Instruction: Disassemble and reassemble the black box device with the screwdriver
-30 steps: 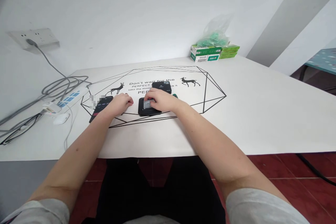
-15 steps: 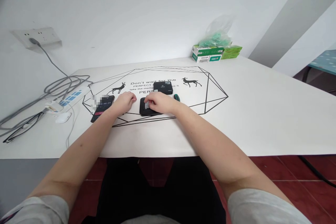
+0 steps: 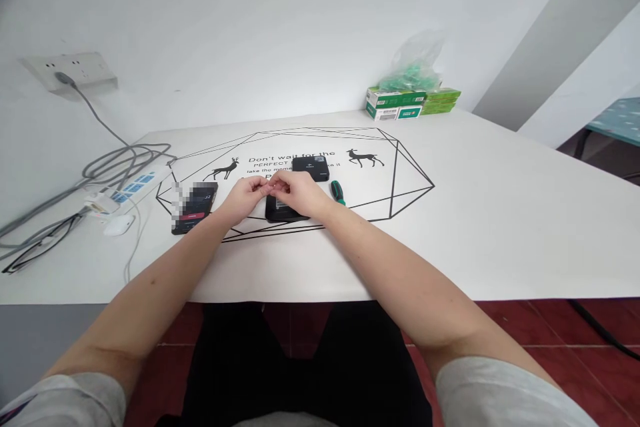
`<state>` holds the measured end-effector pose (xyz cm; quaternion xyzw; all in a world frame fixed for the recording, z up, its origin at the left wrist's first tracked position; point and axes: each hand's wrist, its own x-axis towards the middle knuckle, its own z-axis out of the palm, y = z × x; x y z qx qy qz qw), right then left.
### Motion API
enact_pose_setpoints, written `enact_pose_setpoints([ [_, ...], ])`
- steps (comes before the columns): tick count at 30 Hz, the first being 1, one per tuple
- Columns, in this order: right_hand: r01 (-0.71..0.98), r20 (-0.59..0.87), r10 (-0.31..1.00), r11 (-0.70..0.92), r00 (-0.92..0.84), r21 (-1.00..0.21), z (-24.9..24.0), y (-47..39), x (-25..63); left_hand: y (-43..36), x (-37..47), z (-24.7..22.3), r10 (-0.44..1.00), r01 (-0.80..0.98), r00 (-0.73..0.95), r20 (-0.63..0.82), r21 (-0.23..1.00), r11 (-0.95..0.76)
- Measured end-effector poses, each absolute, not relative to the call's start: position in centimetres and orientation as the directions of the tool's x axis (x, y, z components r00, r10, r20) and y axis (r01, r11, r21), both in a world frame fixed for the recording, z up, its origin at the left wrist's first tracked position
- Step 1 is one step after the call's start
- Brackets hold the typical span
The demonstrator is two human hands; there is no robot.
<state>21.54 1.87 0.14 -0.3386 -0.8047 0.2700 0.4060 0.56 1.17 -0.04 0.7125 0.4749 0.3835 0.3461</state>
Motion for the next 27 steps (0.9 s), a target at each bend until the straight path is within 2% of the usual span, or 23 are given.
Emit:
enact_pose_setpoints([
  [4, 0.409, 0.476, 0.762, 0.641, -0.439, -0.65, 0.2, 2.0, 21.3, 1.2, 0.6, -0.1, 0.941, 0.326, 0.28, 0.19, 0.903, -0.279],
  [7, 0.508, 0.466, 0.779, 0.626, -0.419, -0.592, 0.4, 2.5, 21.7, 1.3, 0.1, -0.1, 0.926, 0.367, 0.327, 0.188, 0.878, -0.308],
  [9, 0.552, 0.431, 0.809, 0.588, -0.399, -0.592, 0.6, 3.1, 22.6, 1.5, -0.3, -0.2, 0.915, 0.491, 0.319, 0.248, 0.783, -0.383],
  [12, 0.589, 0.322, 0.838, 0.541, -0.441, -0.6, 0.7, 4.3, 24.6, 1.8, -1.0, -0.6, 0.862, 0.695, 0.35, 0.367, 0.516, -0.501],
  [15, 0.635, 0.22, 0.842, 0.521, -0.493, -0.57, 0.5, 5.2, 26.2, 1.9, -1.6, -1.1, 0.822, 0.732, 0.423, 0.381, 0.392, -0.558],
  [27, 0.682, 0.156, 0.832, 0.53, -0.532, -0.505, 1.0, 5.2, 26.3, 2.0, -1.8, -1.2, 0.825, 0.761, 0.47, 0.315, 0.329, -0.559],
])
